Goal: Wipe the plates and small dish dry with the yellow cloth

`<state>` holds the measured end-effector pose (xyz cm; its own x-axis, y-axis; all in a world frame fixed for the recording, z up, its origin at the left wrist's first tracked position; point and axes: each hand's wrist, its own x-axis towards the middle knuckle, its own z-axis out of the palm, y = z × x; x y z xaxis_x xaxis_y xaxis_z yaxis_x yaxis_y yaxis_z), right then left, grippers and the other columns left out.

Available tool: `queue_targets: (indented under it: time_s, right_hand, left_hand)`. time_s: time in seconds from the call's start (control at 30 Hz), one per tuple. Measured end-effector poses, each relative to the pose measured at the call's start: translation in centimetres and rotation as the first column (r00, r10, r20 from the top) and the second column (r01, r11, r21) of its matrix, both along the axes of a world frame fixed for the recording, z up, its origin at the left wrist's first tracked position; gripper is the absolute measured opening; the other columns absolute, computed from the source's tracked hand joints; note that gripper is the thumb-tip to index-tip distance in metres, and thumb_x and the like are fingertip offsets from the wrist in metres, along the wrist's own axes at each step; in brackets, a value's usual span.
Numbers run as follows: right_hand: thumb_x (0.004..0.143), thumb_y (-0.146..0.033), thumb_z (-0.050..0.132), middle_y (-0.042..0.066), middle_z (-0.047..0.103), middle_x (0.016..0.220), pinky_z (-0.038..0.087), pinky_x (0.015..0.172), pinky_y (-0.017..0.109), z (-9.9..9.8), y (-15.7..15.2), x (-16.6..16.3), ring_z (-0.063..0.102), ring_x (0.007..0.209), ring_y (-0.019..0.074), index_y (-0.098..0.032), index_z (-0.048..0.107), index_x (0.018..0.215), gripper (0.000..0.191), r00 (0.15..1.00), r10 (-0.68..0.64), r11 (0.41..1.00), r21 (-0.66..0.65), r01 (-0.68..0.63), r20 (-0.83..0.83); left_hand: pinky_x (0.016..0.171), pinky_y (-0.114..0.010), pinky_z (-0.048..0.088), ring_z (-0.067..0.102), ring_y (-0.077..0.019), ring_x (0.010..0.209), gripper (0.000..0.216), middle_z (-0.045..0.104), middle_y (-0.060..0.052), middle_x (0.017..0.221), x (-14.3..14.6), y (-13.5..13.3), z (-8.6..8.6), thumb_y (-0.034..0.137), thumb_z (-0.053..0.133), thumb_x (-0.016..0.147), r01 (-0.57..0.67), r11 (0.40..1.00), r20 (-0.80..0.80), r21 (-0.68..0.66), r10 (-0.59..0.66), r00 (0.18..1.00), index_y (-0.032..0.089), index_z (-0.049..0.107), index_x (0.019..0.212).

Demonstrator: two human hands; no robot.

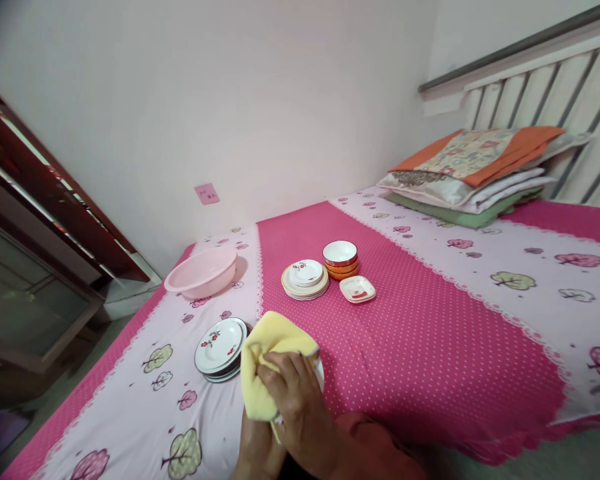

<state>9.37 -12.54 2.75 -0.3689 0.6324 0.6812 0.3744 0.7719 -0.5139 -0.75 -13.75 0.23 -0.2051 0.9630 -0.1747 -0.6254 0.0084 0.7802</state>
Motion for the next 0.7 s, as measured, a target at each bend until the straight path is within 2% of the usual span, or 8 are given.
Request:
queue_targets:
  time_s: [0.1, 0.17, 0.23, 0.33, 0.43, 0.57, 0.63, 0.7]
  right_hand:
    - [0.075, -0.002, 0.048, 0.013, 0.066, 0.130, 0.045, 0.106, 0.050, 0.0, 2.3, 0.9, 0.058, 0.120, 0.0309, -0.019, 0.062, 0.131, 0.060, 0.998, -0.068, 0.997, -0.038, 0.067, -0.020]
    - [0.075, -0.003, 0.048, 0.014, 0.068, 0.132, 0.044, 0.110, 0.052, -0.4, 3.8, 2.5, 0.058, 0.125, 0.0314, -0.018, 0.062, 0.132, 0.061, 0.991, -0.099, 0.990, -0.105, 0.090, -0.084]
    - [0.082, -0.010, 0.050, 0.015, 0.067, 0.136, 0.045, 0.112, 0.051, -0.6, 5.3, 4.8, 0.060, 0.129, 0.0313, -0.017, 0.060, 0.138, 0.057, 0.962, -0.172, 0.963, -0.242, 0.120, -0.211]
    - [0.091, -0.034, 0.057, 0.014, 0.077, 0.114, 0.058, 0.092, 0.045, -0.5, 7.0, 8.4, 0.073, 0.104, 0.0318, -0.015, 0.067, 0.126, 0.041, 0.884, -0.338, 0.830, -0.546, 0.118, -0.323]
    - [0.088, -0.046, 0.062, 0.013, 0.079, 0.106, 0.059, 0.085, 0.042, 0.2, 7.7, 10.4, 0.074, 0.098, 0.0327, -0.014, 0.071, 0.120, 0.046, 0.870, -0.370, 0.769, -0.633, 0.089, -0.327]
    - [0.090, -0.038, 0.061, 0.015, 0.076, 0.123, 0.056, 0.098, 0.044, 1.5, 6.7, 9.8, 0.072, 0.111, 0.0324, -0.013, 0.066, 0.135, 0.051, 0.920, -0.247, 0.830, -0.556, 0.039, -0.304]
    - [0.090, -0.033, 0.062, 0.015, 0.067, 0.142, 0.047, 0.113, 0.048, 2.4, 5.7, 8.9, 0.063, 0.130, 0.0330, -0.017, 0.064, 0.141, 0.053, 0.963, -0.099, 0.870, -0.492, -0.038, -0.249]
    - [0.083, -0.035, 0.076, 0.014, 0.054, 0.157, 0.033, 0.124, 0.053, 3.4, 4.6, 8.4, 0.047, 0.147, 0.0356, -0.021, 0.063, 0.144, 0.064, 0.987, 0.096, 0.856, -0.495, -0.149, -0.131]
  left_hand:
    - [0.112, -0.044, 0.051, 0.066, -0.0284, 0.129, 0.042, 0.074, -0.012, 0.132, 0.8, -0.4, -0.2, 0.049, 0.059, 0.099, 0.035, 0.999, 0.186, 0.013, -0.037, 0.982, 0.024, 0.075, 0.128]
    - [0.111, -0.044, 0.051, 0.068, -0.0314, 0.126, 0.033, 0.077, -0.015, 0.126, 0.8, -0.7, 0.2, 0.034, 0.073, 0.091, 0.064, 0.995, 0.232, -0.082, -0.043, 0.972, 0.017, 0.079, 0.119]
    - [0.108, -0.044, 0.054, 0.070, -0.0336, 0.122, 0.030, 0.079, -0.018, 0.116, 0.4, -0.8, 0.7, 0.022, 0.080, 0.084, 0.039, 0.980, 0.167, -0.195, -0.006, 0.986, 0.011, 0.079, 0.111]
    - [0.101, -0.046, 0.059, 0.073, -0.0361, 0.116, 0.040, 0.080, -0.018, 0.111, -0.7, -0.4, 1.3, 0.025, 0.087, 0.078, -0.027, 0.971, 0.031, -0.239, 0.036, 0.999, 0.009, 0.077, 0.112]
    - [0.093, -0.048, 0.062, 0.076, -0.0371, 0.108, 0.049, 0.081, -0.018, 0.106, -1.6, 0.1, 1.5, 0.033, 0.091, 0.073, -0.020, 0.966, -0.042, -0.256, 0.010, 0.999, 0.010, 0.076, 0.113]
    - [0.087, -0.045, 0.062, 0.078, -0.0363, 0.097, 0.055, 0.082, -0.018, 0.095, -2.0, 0.5, 1.2, 0.042, 0.094, 0.067, 0.040, 0.970, -0.114, -0.239, -0.069, 0.991, 0.008, 0.078, 0.106]
    - [0.083, -0.042, 0.061, 0.078, -0.0347, 0.091, 0.054, 0.081, -0.017, 0.090, -1.9, 0.4, 1.3, 0.046, 0.093, 0.066, 0.070, 0.971, -0.151, -0.229, -0.106, 0.983, 0.008, 0.078, 0.102]
    - [0.078, -0.040, 0.060, 0.077, -0.0323, 0.085, 0.053, 0.080, -0.015, 0.085, -1.8, 0.2, 1.7, 0.049, 0.092, 0.067, 0.085, 0.972, -0.177, -0.219, -0.125, 0.976, 0.010, 0.078, 0.099]
